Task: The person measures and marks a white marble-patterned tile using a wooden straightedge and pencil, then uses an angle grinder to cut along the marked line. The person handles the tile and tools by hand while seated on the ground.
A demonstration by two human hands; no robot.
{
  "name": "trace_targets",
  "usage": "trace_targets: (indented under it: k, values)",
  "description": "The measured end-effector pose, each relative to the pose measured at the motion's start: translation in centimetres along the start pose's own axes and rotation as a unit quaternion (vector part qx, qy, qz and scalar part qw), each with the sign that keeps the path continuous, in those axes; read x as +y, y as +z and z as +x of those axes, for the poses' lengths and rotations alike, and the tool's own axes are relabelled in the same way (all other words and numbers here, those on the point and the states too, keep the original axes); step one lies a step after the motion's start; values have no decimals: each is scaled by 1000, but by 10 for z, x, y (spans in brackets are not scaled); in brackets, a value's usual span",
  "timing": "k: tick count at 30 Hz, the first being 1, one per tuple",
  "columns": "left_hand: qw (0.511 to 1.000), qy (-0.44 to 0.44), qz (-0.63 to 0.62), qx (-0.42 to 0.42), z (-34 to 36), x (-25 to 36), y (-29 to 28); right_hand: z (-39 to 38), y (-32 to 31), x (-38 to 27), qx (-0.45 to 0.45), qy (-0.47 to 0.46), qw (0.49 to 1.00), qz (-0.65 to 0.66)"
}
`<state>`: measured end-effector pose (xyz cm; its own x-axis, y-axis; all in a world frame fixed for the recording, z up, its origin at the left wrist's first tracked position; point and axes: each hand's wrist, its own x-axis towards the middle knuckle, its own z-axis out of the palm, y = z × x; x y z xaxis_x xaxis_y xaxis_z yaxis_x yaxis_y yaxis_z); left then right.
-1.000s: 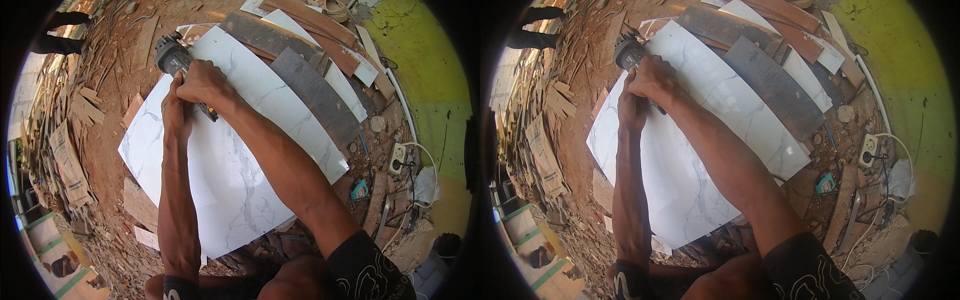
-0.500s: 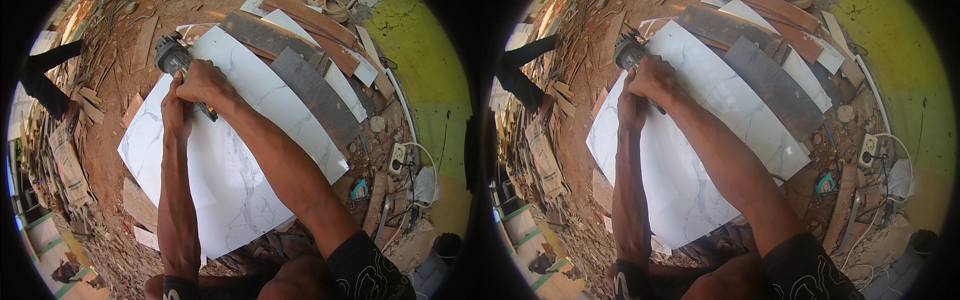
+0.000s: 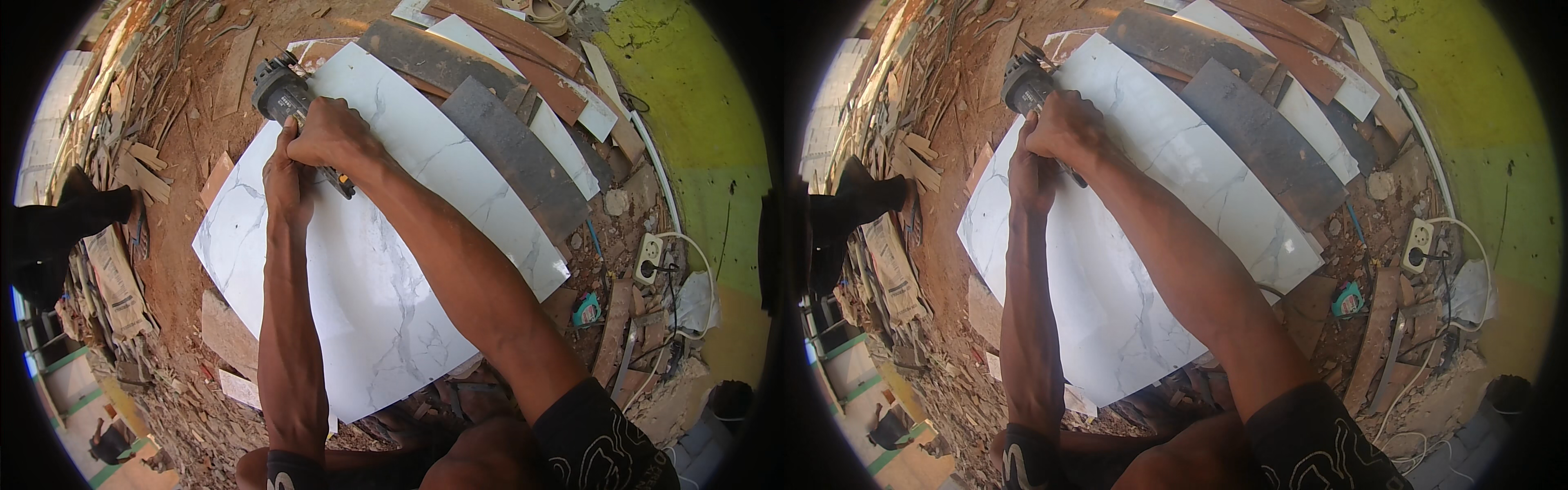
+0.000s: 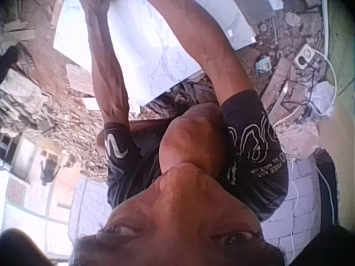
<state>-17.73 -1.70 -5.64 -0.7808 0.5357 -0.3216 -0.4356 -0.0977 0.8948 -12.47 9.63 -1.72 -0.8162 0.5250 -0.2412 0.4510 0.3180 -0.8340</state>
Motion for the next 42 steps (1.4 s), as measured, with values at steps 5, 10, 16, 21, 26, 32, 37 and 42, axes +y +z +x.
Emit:
trace_targets:
  k: [5,10,16,21,26,32,37,42]
  values:
    - [1000,-6,-4,9,-1,1,0,1,0,-1,-6,7,1000,1]
    - [1000,3,1,17,-2,2,2,1,-1,-3,-14,16,1000,-1]
    - [1000,0,2,13,-2,1,2,1,-1,-3,-10,16,1000,-7]
    - [1000,2,7,17,0,0,0,1,-1,-4,-7,17,1000,-9]
    - [1000,0,14,20,0,0,0,0,-4,-4,-20,16,1000,-4]
    - [1000,8,5,9,-1,-1,0,-2,-7,-6,-34,22,999,-5]
    - [1000,7,5,18,-2,0,3,-1,-6,-4,-22,19,1000,-6]
    - [999,11,13,29,-6,1,5,-1,-9,-5,-44,22,999,-1]
